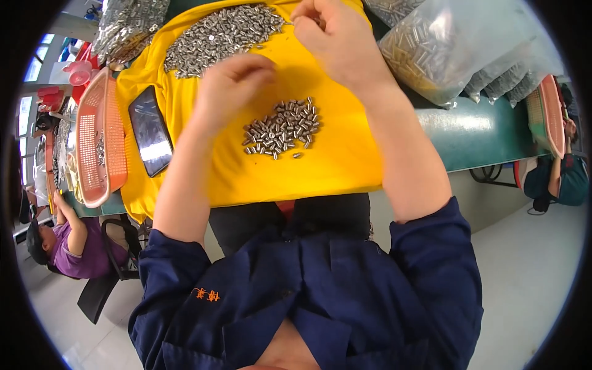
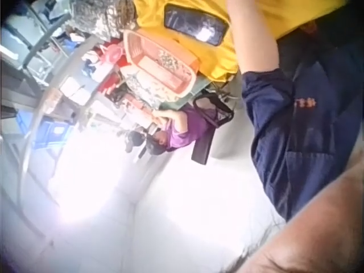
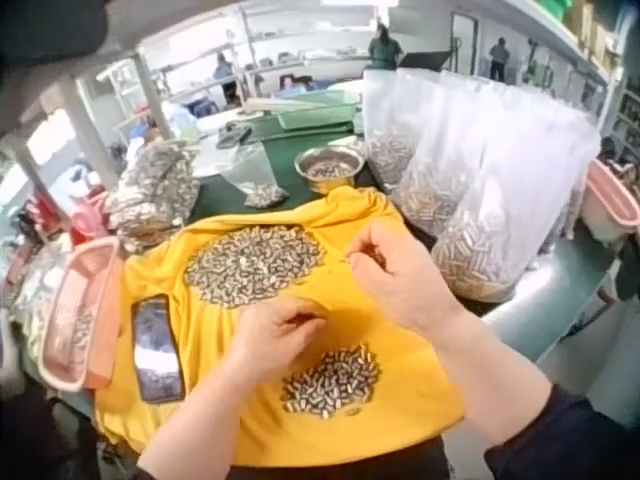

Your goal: Sorting and inspecting small metal components on a workbench in a factory setting.

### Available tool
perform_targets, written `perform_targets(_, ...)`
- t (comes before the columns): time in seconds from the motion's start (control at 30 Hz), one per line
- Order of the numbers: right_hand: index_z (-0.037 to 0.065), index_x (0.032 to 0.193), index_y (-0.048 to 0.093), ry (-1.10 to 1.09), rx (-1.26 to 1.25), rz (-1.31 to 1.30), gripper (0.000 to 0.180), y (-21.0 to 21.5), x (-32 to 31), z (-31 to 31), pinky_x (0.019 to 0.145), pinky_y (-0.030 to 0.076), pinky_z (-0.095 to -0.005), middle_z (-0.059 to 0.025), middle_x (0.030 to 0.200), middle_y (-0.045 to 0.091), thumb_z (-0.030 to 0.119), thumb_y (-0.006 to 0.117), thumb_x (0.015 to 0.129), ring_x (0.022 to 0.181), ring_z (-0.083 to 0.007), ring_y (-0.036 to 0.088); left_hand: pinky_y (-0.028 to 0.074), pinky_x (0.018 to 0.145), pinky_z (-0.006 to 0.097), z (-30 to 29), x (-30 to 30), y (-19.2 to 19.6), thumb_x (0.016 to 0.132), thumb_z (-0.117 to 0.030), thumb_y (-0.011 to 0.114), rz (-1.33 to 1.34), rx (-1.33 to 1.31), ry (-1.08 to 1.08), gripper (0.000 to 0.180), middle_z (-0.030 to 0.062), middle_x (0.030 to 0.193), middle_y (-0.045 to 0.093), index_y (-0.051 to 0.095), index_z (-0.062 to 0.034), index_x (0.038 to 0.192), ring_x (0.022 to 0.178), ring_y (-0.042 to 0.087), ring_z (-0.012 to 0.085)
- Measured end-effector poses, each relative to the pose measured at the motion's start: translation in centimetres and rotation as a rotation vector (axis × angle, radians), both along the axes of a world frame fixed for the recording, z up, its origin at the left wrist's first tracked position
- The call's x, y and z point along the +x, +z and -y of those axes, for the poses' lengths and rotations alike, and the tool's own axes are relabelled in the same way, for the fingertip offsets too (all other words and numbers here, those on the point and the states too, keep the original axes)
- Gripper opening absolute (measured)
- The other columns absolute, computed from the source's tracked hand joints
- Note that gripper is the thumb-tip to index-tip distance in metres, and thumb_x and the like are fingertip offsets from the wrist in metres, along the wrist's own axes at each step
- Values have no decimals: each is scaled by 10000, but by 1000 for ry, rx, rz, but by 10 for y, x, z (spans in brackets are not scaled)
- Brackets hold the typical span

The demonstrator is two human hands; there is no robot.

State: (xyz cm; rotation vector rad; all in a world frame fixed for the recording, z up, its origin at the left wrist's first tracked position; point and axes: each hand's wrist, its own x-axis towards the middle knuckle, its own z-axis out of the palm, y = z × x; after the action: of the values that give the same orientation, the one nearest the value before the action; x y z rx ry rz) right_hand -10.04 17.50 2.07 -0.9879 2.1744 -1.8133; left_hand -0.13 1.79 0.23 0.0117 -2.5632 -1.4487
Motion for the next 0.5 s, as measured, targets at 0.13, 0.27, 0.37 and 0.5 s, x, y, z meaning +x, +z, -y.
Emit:
perform_targets(0.13, 16, 785, 507, -142, 9, -226, 75, -15, -2, 5, 531, 383, -229, -36, 624, 480, 87, 496, 762, 572, -85, 440, 443, 737, 308, -28, -1, -12, 733, -95, 530, -92, -325, -287, 152, 90, 876, 597, 611, -68, 859, 836, 558, 264)
perform_targets(0.27, 15, 780, 493, -59, 16, -126, 59, -16, 11, 9, 511, 361, -207, -2, 631, 470, 73, 494, 770, 569, -57, 417, 441, 733, 336, -32, 9, -19, 714, -207, 552, -354, -291, -439, 152, 90, 842, 593, 626, -87, 771, 808, 555, 253)
perform_targets(0.37, 17, 783, 489, 4, 36, -98, 54, -17, 20, 14, 501, 350, -199, 9, 635, 466, 71, 490, 776, 568, -46, 408, 410, 800, 364, -32, 26, -13, 694, -246, 608, -290, -377, -474, 209, 121, 989, 542, 609, -78, 820, 911, 512, 283)
perform_targets(0.5, 15, 790, 485, 59, 80, -166, 49, -5, 33, 12, 519, 357, -198, 0, 650, 475, 63, 482, 779, 579, -52, 414, 393, 815, 369, -37, 39, -12, 674, -318, 611, -378, -513, -446, 282, 114, 1021, 520, 609, -96, 848, 942, 496, 274)
